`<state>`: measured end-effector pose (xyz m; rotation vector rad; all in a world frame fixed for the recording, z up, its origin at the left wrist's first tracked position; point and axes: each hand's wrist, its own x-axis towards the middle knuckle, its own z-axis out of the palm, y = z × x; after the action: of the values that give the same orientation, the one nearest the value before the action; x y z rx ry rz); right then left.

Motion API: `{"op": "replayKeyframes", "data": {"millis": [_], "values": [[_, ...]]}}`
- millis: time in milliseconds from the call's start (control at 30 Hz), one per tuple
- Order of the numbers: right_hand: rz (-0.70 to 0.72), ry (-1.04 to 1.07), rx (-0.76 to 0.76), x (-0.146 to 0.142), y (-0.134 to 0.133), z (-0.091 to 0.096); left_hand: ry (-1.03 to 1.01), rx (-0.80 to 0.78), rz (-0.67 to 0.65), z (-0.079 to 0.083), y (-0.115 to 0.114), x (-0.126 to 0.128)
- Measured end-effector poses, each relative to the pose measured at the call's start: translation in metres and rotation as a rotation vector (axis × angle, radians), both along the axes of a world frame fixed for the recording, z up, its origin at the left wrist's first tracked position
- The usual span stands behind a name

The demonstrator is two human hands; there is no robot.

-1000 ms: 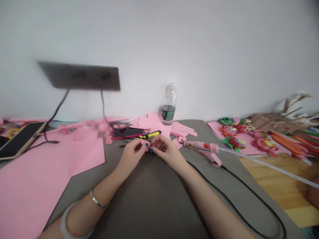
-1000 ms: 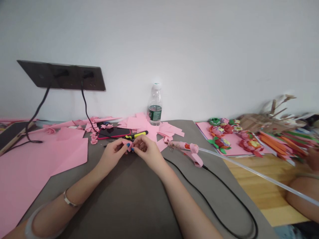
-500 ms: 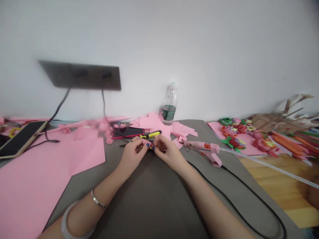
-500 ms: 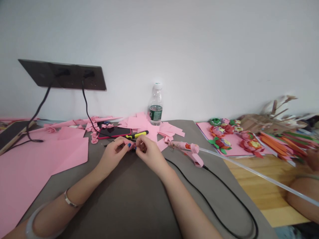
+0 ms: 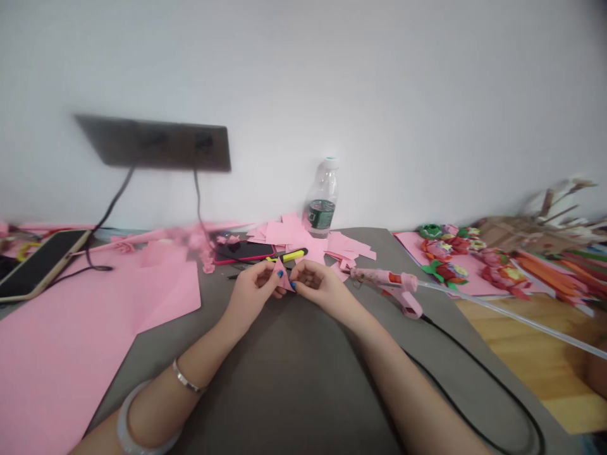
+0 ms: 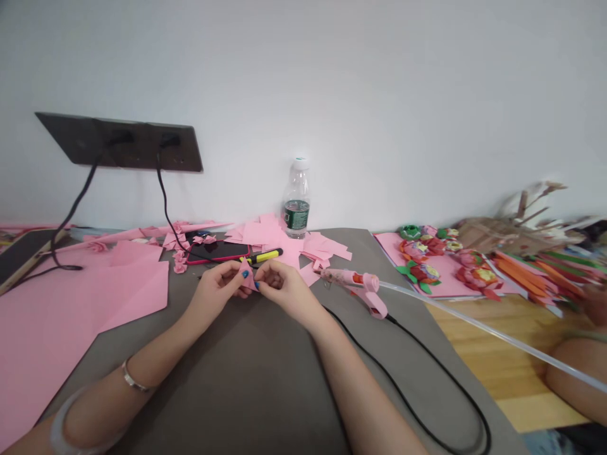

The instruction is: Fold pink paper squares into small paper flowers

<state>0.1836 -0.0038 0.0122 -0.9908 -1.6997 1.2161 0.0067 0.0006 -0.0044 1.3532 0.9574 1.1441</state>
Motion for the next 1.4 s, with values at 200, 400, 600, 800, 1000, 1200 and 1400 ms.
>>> {"op": "replayKeyframes", "data": {"millis": [200,400,600,800,1000,1200,1400], "values": [[-0.002,-0.044,0.0,-0.0006,-0.0003,0.0017,-0.037,-0.028,-0.003,0.0009,-0.0003,-0.0006],[0.003,-0.16,0.167,0.0019,-0.0036,0.0046,-0.098,-0.11,0.034,0.0029,0.0007,-0.0017],[0.003,-0.189,0.272,0.0052,-0.0007,0.0032,-0.128,-0.155,0.04,0.0014,0.0021,-0.0034],[0.008,-0.108,0.228,0.0029,-0.0008,0.0028,-0.1,-0.115,0.026,0.0022,0.0016,-0.0021],[-0.038,-0.093,0.219,0.0001,0.0006,-0.0002,-0.129,-0.163,0.023,0.0031,0.0006,-0.0019],[-0.054,-0.098,0.198,0.0036,0.0038,-0.0029,-0.121,-0.189,-0.008,0.0042,0.0003,-0.0024],[-0.022,-0.085,0.214,0.0065,0.0049,-0.0044,-0.107,-0.181,-0.009,0.0035,0.0002,-0.0038]]}}
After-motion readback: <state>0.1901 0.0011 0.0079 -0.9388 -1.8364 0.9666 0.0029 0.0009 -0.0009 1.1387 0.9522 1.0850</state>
